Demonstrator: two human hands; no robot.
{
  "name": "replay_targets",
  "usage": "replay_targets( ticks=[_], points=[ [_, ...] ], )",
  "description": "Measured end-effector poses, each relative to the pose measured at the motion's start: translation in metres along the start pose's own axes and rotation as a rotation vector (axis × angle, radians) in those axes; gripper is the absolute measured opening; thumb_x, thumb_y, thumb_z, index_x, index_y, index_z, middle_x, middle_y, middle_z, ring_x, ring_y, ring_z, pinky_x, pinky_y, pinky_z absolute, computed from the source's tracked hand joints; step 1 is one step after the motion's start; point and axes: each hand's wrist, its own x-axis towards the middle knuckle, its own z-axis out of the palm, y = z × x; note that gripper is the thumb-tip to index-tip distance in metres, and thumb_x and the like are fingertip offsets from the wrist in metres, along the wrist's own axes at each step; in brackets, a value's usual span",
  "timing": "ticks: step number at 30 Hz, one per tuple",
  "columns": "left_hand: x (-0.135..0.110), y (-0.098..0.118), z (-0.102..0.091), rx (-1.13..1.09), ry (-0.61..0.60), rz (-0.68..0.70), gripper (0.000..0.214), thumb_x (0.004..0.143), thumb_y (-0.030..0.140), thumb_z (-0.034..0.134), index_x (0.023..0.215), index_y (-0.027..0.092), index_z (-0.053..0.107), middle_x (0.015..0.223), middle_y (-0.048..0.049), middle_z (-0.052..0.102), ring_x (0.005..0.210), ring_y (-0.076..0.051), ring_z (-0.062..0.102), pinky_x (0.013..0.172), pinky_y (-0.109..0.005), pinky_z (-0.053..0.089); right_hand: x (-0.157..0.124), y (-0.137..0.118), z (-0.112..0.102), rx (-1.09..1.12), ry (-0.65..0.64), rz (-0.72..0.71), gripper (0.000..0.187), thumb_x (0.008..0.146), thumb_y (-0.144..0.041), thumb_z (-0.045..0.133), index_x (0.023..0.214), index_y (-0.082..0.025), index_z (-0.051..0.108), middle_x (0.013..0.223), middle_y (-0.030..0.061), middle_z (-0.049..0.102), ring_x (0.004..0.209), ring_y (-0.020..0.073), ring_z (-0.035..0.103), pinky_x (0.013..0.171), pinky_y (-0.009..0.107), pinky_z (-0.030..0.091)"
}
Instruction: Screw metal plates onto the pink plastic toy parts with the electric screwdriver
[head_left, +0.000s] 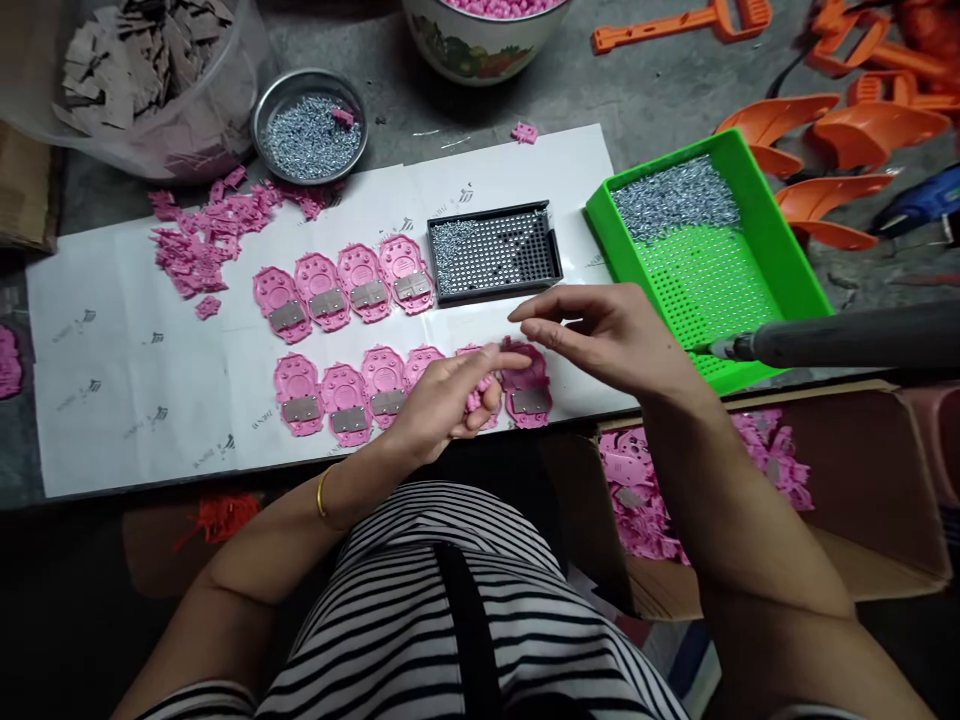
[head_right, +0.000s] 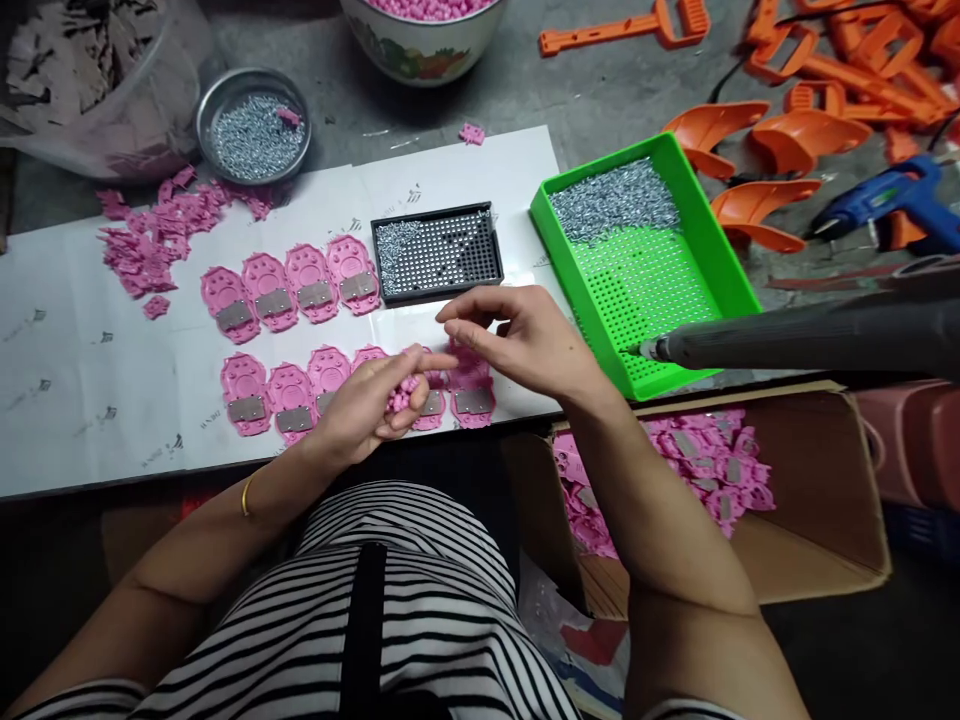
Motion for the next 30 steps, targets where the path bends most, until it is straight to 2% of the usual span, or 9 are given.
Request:
replay_targets(
  ticks=[2,4,9,13,16,19,24,28,30],
  points=[
    [0.000,0.005,-0.004,-0.343,0.017,-0.170,0.036,0.101,0.036,0.037,0.101,0.012,0.064,0.070,0.0001,0.052,0.044,-0.004,0.037,0.038,-0.016,0.020,-0.001,-0.007,0.008,0.030,-0.032,-0.041,0.021,0.086,-0.037,0.066,0.089,-0.018,0.074,0.084,0.0045,0.071,0.074,0.0140,0.063,0.061,0.025,0.048],
    [0.001,0.007,-0.008,-0.497,0.046,-0.233,0.032,0.100,0.029,0.035,0.094,0.011,0.060,0.074,-0.0025,0.056,0.048,-0.004,0.044,0.039,-0.015,0.025,-0.001,-0.012,0.015,-0.008,-0.046,-0.083,0.019,0.087,-0.035,0.065,0.090,-0.019,0.074,0.083,0.0044,0.069,0.072,0.0134,0.061,0.059,0.025,0.046],
    [0.001,0.007,-0.014,-0.446,0.095,-0.218,0.025,0.097,0.024,0.035,0.092,0.013,0.058,0.088,-0.0068,0.063,0.066,-0.008,0.058,0.058,-0.018,0.045,0.002,-0.020,0.022,-0.226,-0.187,-0.118,0.018,0.089,-0.033,0.064,0.097,-0.023,0.077,0.087,0.0050,0.066,0.078,0.0152,0.060,0.067,0.028,0.043],
    [-0.002,0.006,-0.015,-0.422,0.127,-0.225,0.021,0.094,0.022,0.038,0.092,0.013,0.057,0.081,-0.0048,0.061,0.062,-0.008,0.057,0.064,-0.021,0.049,0.006,-0.032,0.025,-0.496,-0.239,-0.048,0.018,0.086,-0.037,0.070,0.100,-0.026,0.076,0.094,0.0027,0.067,0.075,0.0145,0.059,0.060,0.028,0.034],
    [-0.005,0.006,-0.015,-0.473,0.124,-0.206,0.014,0.092,0.019,0.043,0.088,0.013,0.055,0.073,-0.0024,0.058,0.059,-0.007,0.056,0.058,-0.020,0.046,0.008,-0.038,0.029,-0.605,-0.270,-0.042,0.019,0.086,-0.038,0.069,0.100,-0.026,0.074,0.097,0.0018,0.067,0.077,0.0152,0.060,0.058,0.028,0.029],
    [-0.006,0.008,-0.016,-0.544,0.129,-0.202,0.012,0.089,0.015,0.043,0.084,0.012,0.053,0.068,-0.0009,0.054,0.054,-0.007,0.054,0.050,-0.018,0.041,0.008,-0.037,0.033,-0.590,-0.273,-0.078,0.017,0.090,-0.036,0.064,0.099,-0.025,0.073,0.097,0.0017,0.068,0.083,0.0163,0.061,0.058,0.028,0.027],
    [-0.007,0.014,-0.016,-0.556,0.124,-0.219,0.013,0.089,0.017,0.043,0.082,0.013,0.053,0.065,0.0002,0.051,0.051,-0.007,0.051,0.045,-0.017,0.036,0.008,-0.030,0.037,-0.483,-0.153,-0.134,0.024,0.092,-0.037,0.058,0.092,-0.019,0.072,0.089,0.0048,0.067,0.079,0.0161,0.060,0.061,0.027,0.033],
    [-0.013,0.013,-0.016,-0.388,0.125,-0.111,0.025,0.096,0.034,0.043,0.081,0.015,0.054,0.058,0.0002,0.049,0.048,-0.008,0.046,0.044,-0.020,0.033,0.011,-0.032,0.032,-0.187,-0.172,-0.161,0.022,0.091,-0.036,0.059,0.093,-0.018,0.072,0.087,0.0035,0.069,0.078,0.0141,0.061,0.071,0.027,0.043],
    [-0.014,0.006,-0.018,-0.238,0.147,-0.040,0.030,0.096,0.042,0.050,0.082,0.016,0.057,0.057,-0.0003,0.051,0.049,-0.009,0.044,0.044,-0.020,0.030,0.012,-0.034,0.028,-0.140,-0.187,-0.166,0.024,0.092,-0.038,0.059,0.095,-0.019,0.073,0.087,0.0035,0.070,0.081,0.0157,0.063,0.073,0.029,0.045]
  ],
)
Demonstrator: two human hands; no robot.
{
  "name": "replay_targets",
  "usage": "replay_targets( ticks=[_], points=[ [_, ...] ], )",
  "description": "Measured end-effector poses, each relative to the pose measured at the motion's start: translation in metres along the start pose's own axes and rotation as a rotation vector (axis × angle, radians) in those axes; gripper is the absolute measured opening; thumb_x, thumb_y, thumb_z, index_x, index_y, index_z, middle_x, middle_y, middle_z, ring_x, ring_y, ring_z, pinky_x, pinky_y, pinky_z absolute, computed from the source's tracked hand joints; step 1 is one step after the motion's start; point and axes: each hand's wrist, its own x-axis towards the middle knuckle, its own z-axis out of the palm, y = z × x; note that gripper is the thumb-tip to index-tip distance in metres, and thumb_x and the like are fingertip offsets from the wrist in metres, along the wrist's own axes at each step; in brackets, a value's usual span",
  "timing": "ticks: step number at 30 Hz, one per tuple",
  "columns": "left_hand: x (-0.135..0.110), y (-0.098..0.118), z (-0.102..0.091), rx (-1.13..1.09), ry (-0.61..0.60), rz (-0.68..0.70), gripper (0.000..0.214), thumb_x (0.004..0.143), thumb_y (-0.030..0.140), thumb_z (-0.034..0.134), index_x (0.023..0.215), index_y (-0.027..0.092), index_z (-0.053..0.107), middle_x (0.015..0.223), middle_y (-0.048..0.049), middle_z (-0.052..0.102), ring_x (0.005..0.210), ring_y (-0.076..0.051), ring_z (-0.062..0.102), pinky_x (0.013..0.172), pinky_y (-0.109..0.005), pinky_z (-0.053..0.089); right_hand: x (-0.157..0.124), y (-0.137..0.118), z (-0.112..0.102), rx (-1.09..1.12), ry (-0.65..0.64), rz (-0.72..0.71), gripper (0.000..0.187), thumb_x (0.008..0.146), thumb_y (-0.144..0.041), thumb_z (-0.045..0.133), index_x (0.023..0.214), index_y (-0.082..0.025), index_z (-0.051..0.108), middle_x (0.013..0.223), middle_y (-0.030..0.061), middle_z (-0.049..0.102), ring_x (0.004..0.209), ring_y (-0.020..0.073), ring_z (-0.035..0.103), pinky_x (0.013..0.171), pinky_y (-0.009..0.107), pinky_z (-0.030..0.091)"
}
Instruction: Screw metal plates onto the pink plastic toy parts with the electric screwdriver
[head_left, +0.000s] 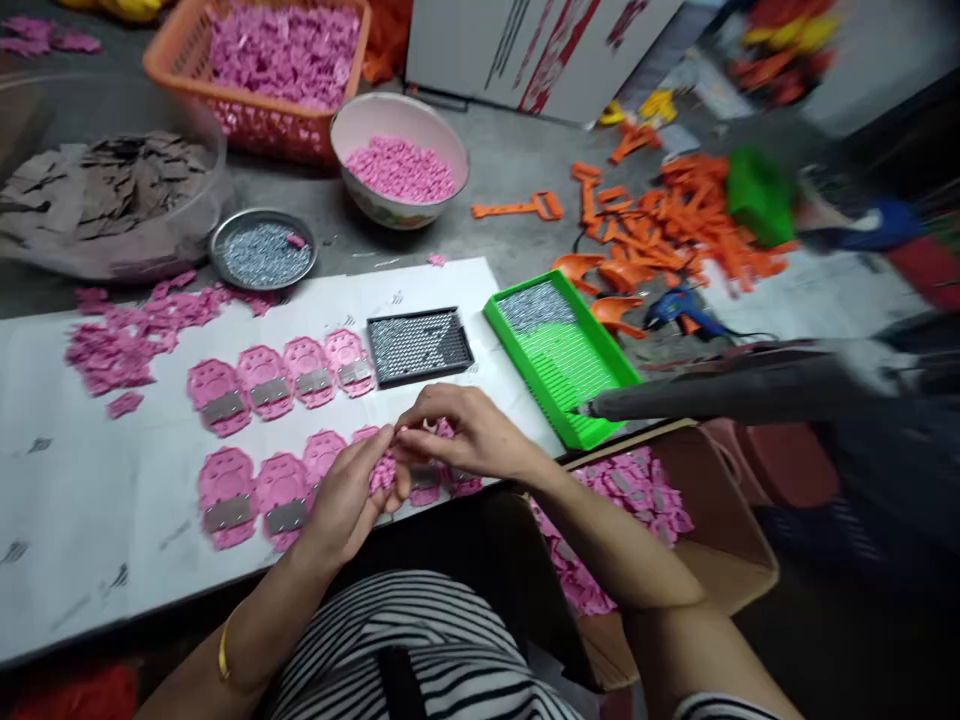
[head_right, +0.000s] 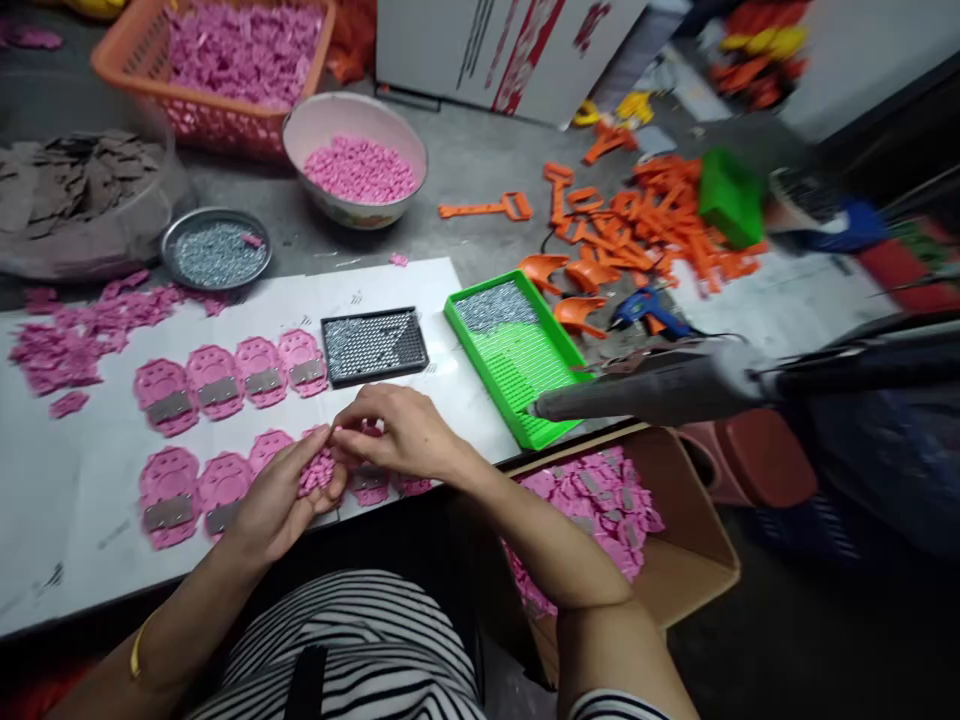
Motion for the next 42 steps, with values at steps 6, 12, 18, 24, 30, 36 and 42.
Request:
replay_targets(
  ticks=[6,12,18,24,30,36,42],
  points=[
    [0.001,-0.020,-0.011,0.225,0.095,0.182,0.041,0.090,0.057,0.058,0.074,0.019,0.058,0.053,-0.0010,0.049,0.044,-0.010,0.038,0.040,-0.023,0.023,-0.004,-0.002,-0.001,-0.016,-0.034,0.039,0.021,0.091,-0.040,0.059,0.093,-0.026,0.075,0.084,0.0021,0.068,0.083,0.0195,0.064,0.075,0.033,0.050],
    [-0.005,-0.017,-0.004,0.178,0.120,0.221,0.040,0.088,0.057,0.060,0.077,0.018,0.055,0.056,0.0026,0.045,0.043,-0.007,0.033,0.039,-0.020,0.018,0.001,0.003,0.015,0.232,0.006,0.105,0.018,0.080,-0.047,0.072,0.086,-0.030,0.072,0.085,-0.0031,0.071,0.079,0.0188,0.067,0.073,0.032,0.056],
    [-0.013,-0.022,-0.010,0.503,0.116,0.399,0.038,0.097,0.046,0.049,0.077,0.016,0.059,0.062,0.0015,0.055,0.051,-0.008,0.049,0.050,-0.019,0.040,-0.001,0.008,0.000,0.284,0.051,0.185,0.026,0.083,-0.043,0.065,0.084,-0.017,0.068,0.090,0.0063,0.072,0.081,0.0175,0.065,0.064,0.027,0.050],
    [-0.020,-0.031,-0.013,1.523,0.035,0.548,0.036,0.103,0.027,0.041,0.131,0.014,0.061,0.094,-0.0095,0.072,0.082,-0.019,0.068,0.071,-0.030,0.053,0.011,0.035,-0.006,-0.038,-0.115,0.215,0.027,0.086,-0.040,0.061,0.089,-0.016,0.073,0.086,0.0059,0.073,0.071,0.0151,0.062,0.064,0.028,0.044],
    [-0.018,-0.027,-0.001,1.922,-0.040,0.347,0.043,0.102,0.017,0.041,0.145,0.015,0.046,0.094,-0.0089,0.068,0.086,-0.021,0.069,0.066,-0.029,0.053,0.021,0.042,0.004,-0.084,-0.172,0.200,0.022,0.086,-0.033,0.063,0.092,-0.016,0.076,0.093,0.0060,0.074,0.082,0.0181,0.067,0.074,0.029,0.049],
    [-0.017,-0.024,0.000,1.949,-0.098,0.288,0.044,0.098,0.009,0.041,0.142,0.013,0.046,0.096,-0.0100,0.067,0.089,-0.023,0.069,0.066,-0.030,0.054,0.027,0.046,0.006,-0.099,-0.227,0.206,0.019,0.085,-0.028,0.063,0.093,-0.016,0.076,0.094,0.0055,0.074,0.084,0.0183,0.068,0.078,0.030,0.050],
    [-0.018,-0.024,0.000,1.971,-0.096,0.324,0.045,0.098,0.006,0.038,0.142,0.012,0.047,0.094,-0.0093,0.067,0.087,-0.022,0.069,0.063,-0.030,0.053,0.033,0.045,0.008,-0.159,-0.273,0.230,0.018,0.086,-0.026,0.062,0.093,-0.017,0.076,0.093,0.0038,0.074,0.081,0.0171,0.066,0.074,0.030,0.047]
  ],
)
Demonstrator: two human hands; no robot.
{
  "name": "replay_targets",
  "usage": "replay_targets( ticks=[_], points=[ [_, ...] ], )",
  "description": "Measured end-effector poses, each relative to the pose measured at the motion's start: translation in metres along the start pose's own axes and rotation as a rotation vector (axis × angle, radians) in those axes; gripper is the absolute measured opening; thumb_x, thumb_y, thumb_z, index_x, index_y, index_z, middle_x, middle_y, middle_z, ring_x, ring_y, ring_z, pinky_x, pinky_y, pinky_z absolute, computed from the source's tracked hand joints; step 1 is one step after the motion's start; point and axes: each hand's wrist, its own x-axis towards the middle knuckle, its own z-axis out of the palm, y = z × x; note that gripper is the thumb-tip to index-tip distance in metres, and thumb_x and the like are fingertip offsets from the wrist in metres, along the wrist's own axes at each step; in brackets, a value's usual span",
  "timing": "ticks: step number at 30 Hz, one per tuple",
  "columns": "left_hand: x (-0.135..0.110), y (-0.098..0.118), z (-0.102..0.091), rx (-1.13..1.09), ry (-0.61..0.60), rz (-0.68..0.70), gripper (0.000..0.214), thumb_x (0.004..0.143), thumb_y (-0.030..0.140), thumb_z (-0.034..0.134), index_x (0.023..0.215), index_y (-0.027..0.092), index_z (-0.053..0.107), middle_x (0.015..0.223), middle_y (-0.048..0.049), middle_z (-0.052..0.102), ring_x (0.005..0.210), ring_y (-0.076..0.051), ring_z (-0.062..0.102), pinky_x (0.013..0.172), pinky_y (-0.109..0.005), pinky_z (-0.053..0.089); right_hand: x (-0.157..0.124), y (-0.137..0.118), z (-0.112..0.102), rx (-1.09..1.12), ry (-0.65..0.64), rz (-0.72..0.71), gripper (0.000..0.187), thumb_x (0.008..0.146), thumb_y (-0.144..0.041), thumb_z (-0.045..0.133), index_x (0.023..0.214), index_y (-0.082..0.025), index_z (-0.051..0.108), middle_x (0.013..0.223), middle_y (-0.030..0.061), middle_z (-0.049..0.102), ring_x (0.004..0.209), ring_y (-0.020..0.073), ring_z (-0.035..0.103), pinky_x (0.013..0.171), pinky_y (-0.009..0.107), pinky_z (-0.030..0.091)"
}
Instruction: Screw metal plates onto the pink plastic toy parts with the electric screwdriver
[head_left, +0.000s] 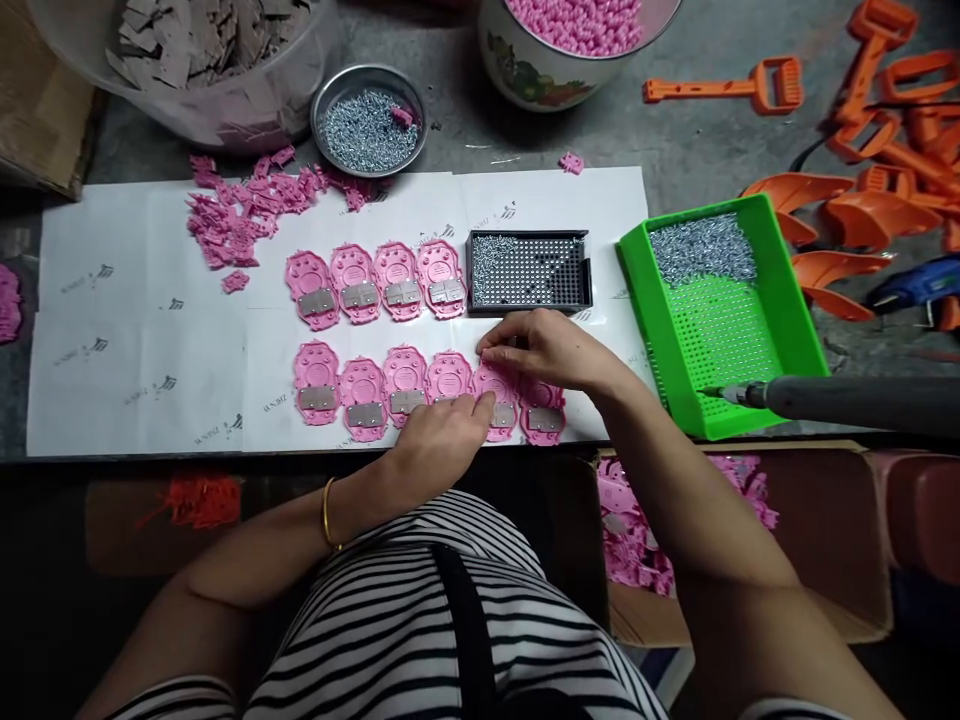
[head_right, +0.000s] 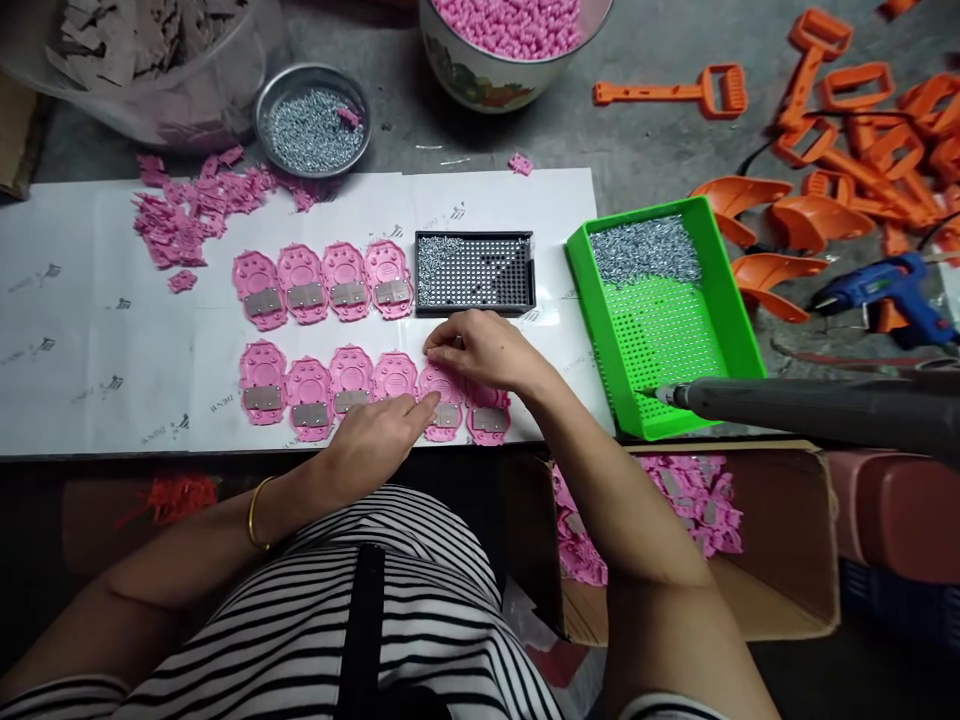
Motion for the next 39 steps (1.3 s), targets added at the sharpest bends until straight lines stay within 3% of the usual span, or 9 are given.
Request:
replay_targets(
  ticks=[6,23,28,33,36,39],
  points=[
    [0.000,0.002,0.000,0.031,0.011,-0.006,0.044,0.099,0.007,0.037,0.142,0.012,0.048,0.093,-0.0094,0.066,0.086,-0.023,0.070,0.062,-0.032,0.055,0.002,-0.005,0.000,-0.149,0.005,-0.015,0.018,0.087,-0.023,0.060,0.096,-0.018,0.075,0.098,0.0045,0.072,0.085,0.0181,0.064,0.078,0.031,0.044],
    [0.004,0.008,-0.017,0.029,-0.119,-0.033,0.048,0.097,0.002,0.035,0.144,0.009,0.044,0.105,-0.0140,0.067,0.094,-0.026,0.070,0.072,-0.036,0.058,0.005,-0.012,-0.006,-0.108,-0.046,0.007,0.019,0.084,-0.021,0.064,0.099,-0.020,0.076,0.095,0.0007,0.074,0.085,0.0159,0.066,0.076,0.028,0.044],
    [0.004,0.007,-0.012,0.023,-0.095,-0.020,0.047,0.096,0.002,0.034,0.142,0.007,0.046,0.105,-0.0145,0.068,0.090,-0.026,0.070,0.069,-0.035,0.057,0.006,-0.011,-0.005,-0.129,-0.038,0.044,0.017,0.080,-0.026,0.070,0.096,-0.022,0.075,0.083,-0.0013,0.071,0.073,0.0138,0.062,0.067,0.028,0.040],
    [0.006,0.005,-0.006,-0.018,-0.068,-0.026,0.049,0.095,0.003,0.035,0.142,0.009,0.046,0.107,-0.0146,0.068,0.091,-0.028,0.070,0.069,-0.036,0.055,0.004,-0.012,0.000,-0.196,-0.002,0.030,0.015,0.083,-0.026,0.068,0.096,-0.023,0.074,0.094,0.0000,0.071,0.081,0.0152,0.062,0.071,0.029,0.042],
    [0.006,0.002,-0.007,-0.129,-0.044,-0.042,0.043,0.096,0.007,0.039,0.137,0.009,0.053,0.103,-0.0152,0.070,0.088,-0.028,0.070,0.072,-0.038,0.054,-0.002,-0.015,-0.001,-0.257,0.020,0.006,0.023,0.085,-0.028,0.067,0.107,-0.023,0.072,0.099,0.0015,0.071,0.082,0.0169,0.063,0.070,0.030,0.042],
    [0.001,-0.005,-0.010,-0.600,0.155,-0.065,0.031,0.098,0.022,0.049,0.123,0.012,0.066,0.096,-0.0122,0.071,0.082,-0.021,0.068,0.070,-0.031,0.051,-0.014,-0.020,-0.006,-0.132,0.091,-0.036,0.042,0.082,-0.034,0.071,0.122,-0.021,0.067,0.095,0.0022,0.072,0.075,0.0160,0.064,0.067,0.030,0.044]
  ],
)
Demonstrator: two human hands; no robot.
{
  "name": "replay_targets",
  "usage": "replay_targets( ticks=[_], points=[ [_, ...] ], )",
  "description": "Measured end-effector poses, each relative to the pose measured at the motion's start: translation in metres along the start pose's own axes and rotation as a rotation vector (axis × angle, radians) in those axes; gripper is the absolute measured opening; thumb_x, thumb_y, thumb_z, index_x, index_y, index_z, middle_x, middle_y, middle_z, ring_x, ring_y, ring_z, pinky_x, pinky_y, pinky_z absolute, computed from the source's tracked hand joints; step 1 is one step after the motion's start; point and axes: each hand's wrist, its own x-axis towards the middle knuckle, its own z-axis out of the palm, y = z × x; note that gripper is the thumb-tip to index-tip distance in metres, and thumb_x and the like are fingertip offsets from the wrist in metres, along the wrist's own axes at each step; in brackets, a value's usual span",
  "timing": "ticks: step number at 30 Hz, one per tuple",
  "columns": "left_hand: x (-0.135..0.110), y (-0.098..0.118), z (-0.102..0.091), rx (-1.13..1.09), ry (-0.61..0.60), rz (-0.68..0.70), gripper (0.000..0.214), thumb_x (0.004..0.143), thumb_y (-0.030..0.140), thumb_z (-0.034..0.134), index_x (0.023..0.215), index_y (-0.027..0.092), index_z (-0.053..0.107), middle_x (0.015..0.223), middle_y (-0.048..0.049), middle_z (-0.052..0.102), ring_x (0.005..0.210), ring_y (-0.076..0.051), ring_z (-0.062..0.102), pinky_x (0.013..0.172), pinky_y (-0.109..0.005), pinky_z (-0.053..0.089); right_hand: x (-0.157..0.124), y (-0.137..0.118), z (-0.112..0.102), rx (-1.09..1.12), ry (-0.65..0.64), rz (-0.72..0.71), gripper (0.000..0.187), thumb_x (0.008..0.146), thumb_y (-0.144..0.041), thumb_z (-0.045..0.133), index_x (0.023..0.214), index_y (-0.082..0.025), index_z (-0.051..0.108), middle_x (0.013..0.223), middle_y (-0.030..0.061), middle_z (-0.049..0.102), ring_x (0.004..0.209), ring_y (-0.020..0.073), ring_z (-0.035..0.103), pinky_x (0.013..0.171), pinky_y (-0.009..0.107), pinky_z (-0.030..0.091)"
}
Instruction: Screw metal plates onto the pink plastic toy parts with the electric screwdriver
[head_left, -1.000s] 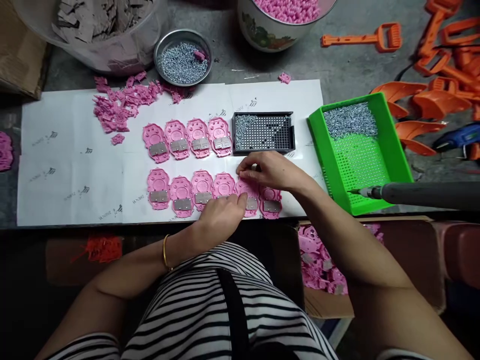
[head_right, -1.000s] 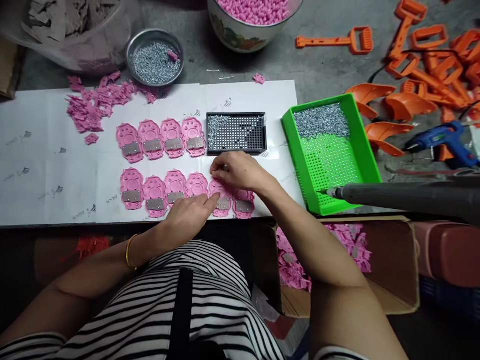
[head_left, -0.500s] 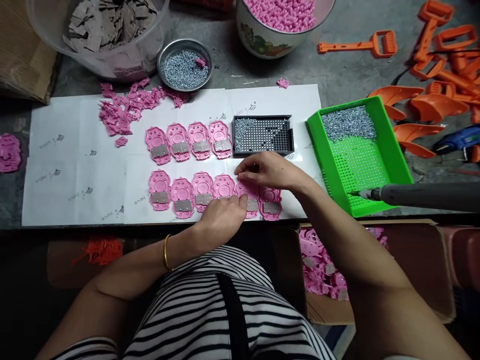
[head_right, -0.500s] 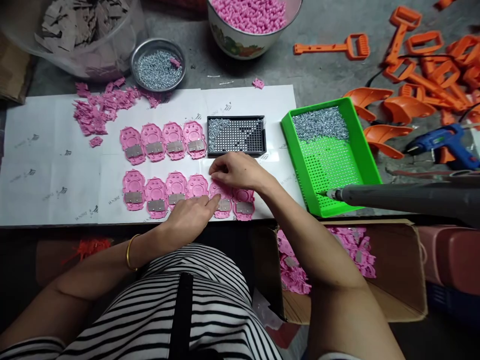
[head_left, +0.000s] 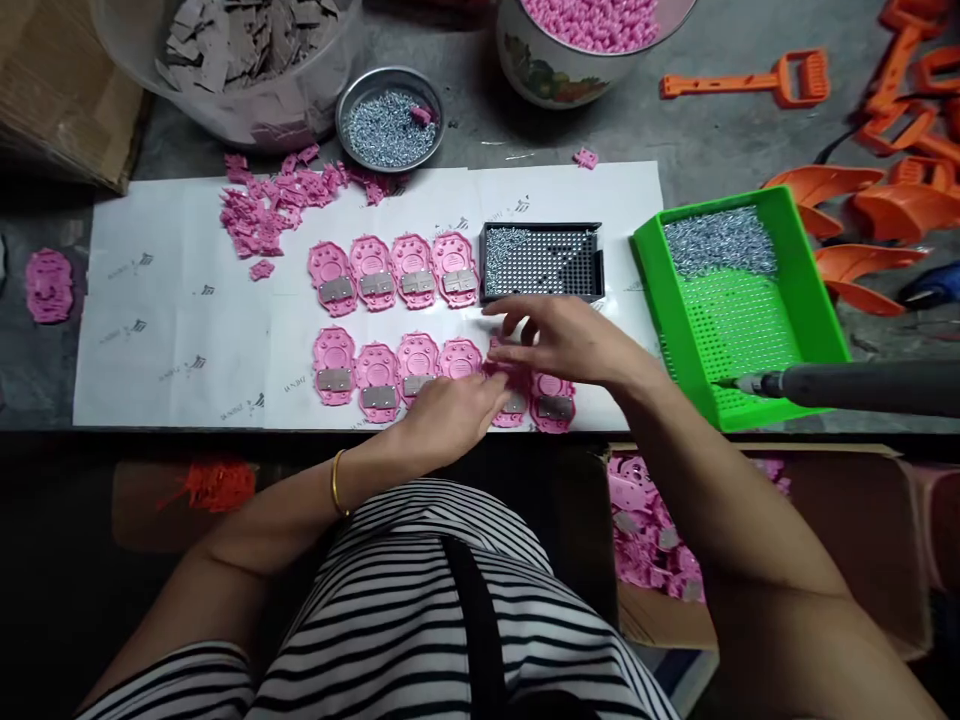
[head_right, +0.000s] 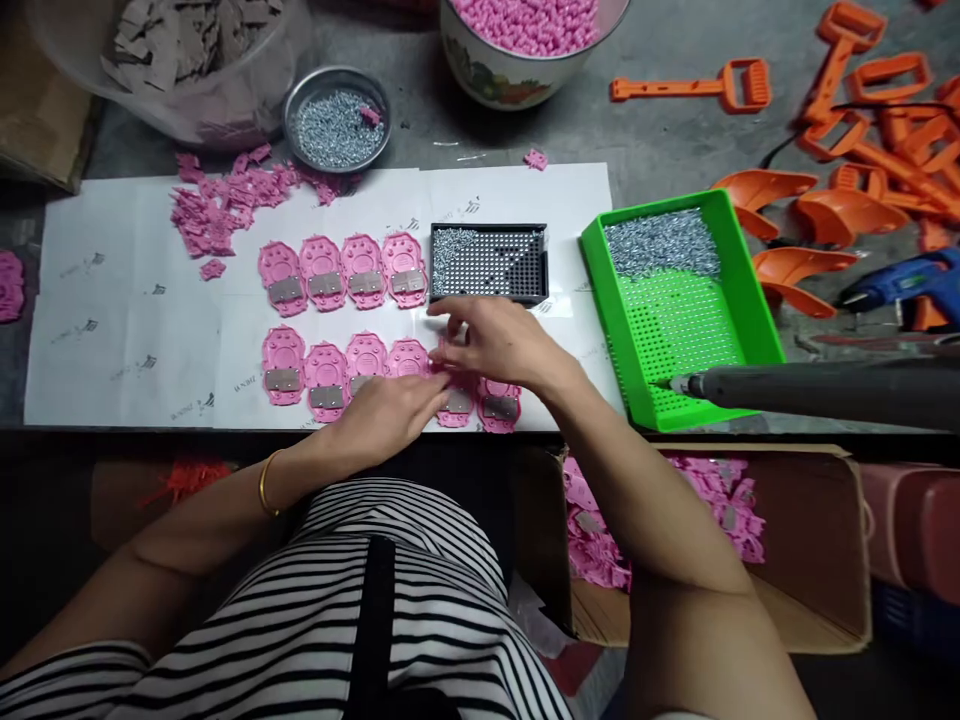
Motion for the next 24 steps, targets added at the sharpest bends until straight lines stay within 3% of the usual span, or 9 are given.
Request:
replay_targets(
  ticks=[2,5,7,9,12,16,21,24],
  points=[
    [-0.004,-0.005,-0.006,-0.539,0.079,-0.099,0.034,0.100,0.034,0.047,0.118,0.015,0.068,0.085,-0.0079,0.069,0.066,-0.013,0.062,0.058,-0.022,0.046,-0.009,-0.006,-0.003,0.141,0.135,-0.032,0.039,0.083,-0.038,0.070,0.117,-0.019,0.069,0.093,0.0035,0.072,0.071,0.0147,0.063,0.063,0.029,0.044],
    [-0.009,-0.014,-0.014,-1.344,0.041,-0.338,0.045,0.104,0.040,0.035,0.114,0.013,0.069,0.082,-0.0074,0.068,0.058,-0.010,0.059,0.049,-0.018,0.044,-0.022,-0.019,0.000,0.260,0.276,-0.120,0.021,0.087,-0.035,0.066,0.096,-0.018,0.075,0.089,0.0043,0.072,0.071,0.0136,0.062,0.059,0.026,0.044],
    [-0.011,-0.019,-0.016,-1.686,0.067,-0.415,0.040,0.104,0.034,0.036,0.110,0.012,0.069,0.096,-0.0101,0.070,0.074,-0.013,0.067,0.065,-0.023,0.056,-0.026,-0.029,0.006,0.281,0.245,-0.194,0.016,0.089,-0.031,0.065,0.094,-0.020,0.075,0.088,0.0036,0.071,0.073,0.0128,0.062,0.063,0.025,0.045],
    [-0.012,-0.021,-0.016,-1.847,0.135,-0.446,0.032,0.103,0.027,0.040,0.102,0.011,0.068,0.107,-0.0101,0.069,0.090,-0.017,0.068,0.086,-0.035,0.059,-0.026,-0.037,0.015,0.243,0.175,-0.226,0.016,0.090,-0.029,0.065,0.099,-0.022,0.076,0.090,0.0032,0.071,0.076,0.0131,0.062,0.068,0.026,0.045],
    [-0.012,-0.019,-0.016,-1.865,0.199,-0.497,0.026,0.101,0.021,0.041,0.094,0.013,0.065,0.108,-0.0076,0.068,0.096,-0.016,0.066,0.098,-0.043,0.055,-0.021,-0.046,0.025,0.103,0.130,-0.178,0.017,0.089,-0.030,0.066,0.101,-0.024,0.076,0.090,0.0041,0.069,0.080,0.0160,0.062,0.068,0.028,0.043],
    [-0.011,-0.018,-0.016,-1.636,0.214,-0.463,0.029,0.103,0.024,0.035,0.103,0.016,0.063,0.118,-0.0070,0.066,0.112,-0.017,0.062,0.097,-0.039,0.055,-0.015,-0.054,0.032,-0.012,0.182,-0.104,0.019,0.090,-0.037,0.065,0.097,-0.023,0.075,0.088,0.0049,0.068,0.080,0.0176,0.061,0.064,0.028,0.039],
    [-0.012,-0.019,-0.012,-1.300,0.082,-0.431,0.042,0.105,0.029,0.024,0.131,0.019,0.056,0.133,-0.0087,0.060,0.120,-0.020,0.060,0.094,-0.037,0.057,-0.011,-0.057,0.027,-0.032,0.076,-0.091,0.017,0.090,-0.035,0.063,0.090,-0.020,0.070,0.090,0.0045,0.066,0.076,0.0159,0.060,0.060,0.027,0.035],
    [-0.013,-0.018,-0.013,-1.339,0.054,-0.398,0.042,0.105,0.029,0.025,0.131,0.018,0.054,0.138,-0.0094,0.057,0.125,-0.020,0.057,0.094,-0.036,0.058,-0.008,-0.057,0.022,0.001,0.001,-0.096,0.013,0.089,-0.030,0.061,0.090,-0.019,0.067,0.091,0.0039,0.065,0.076,0.0150,0.058,0.061,0.027,0.034]
  ],
)
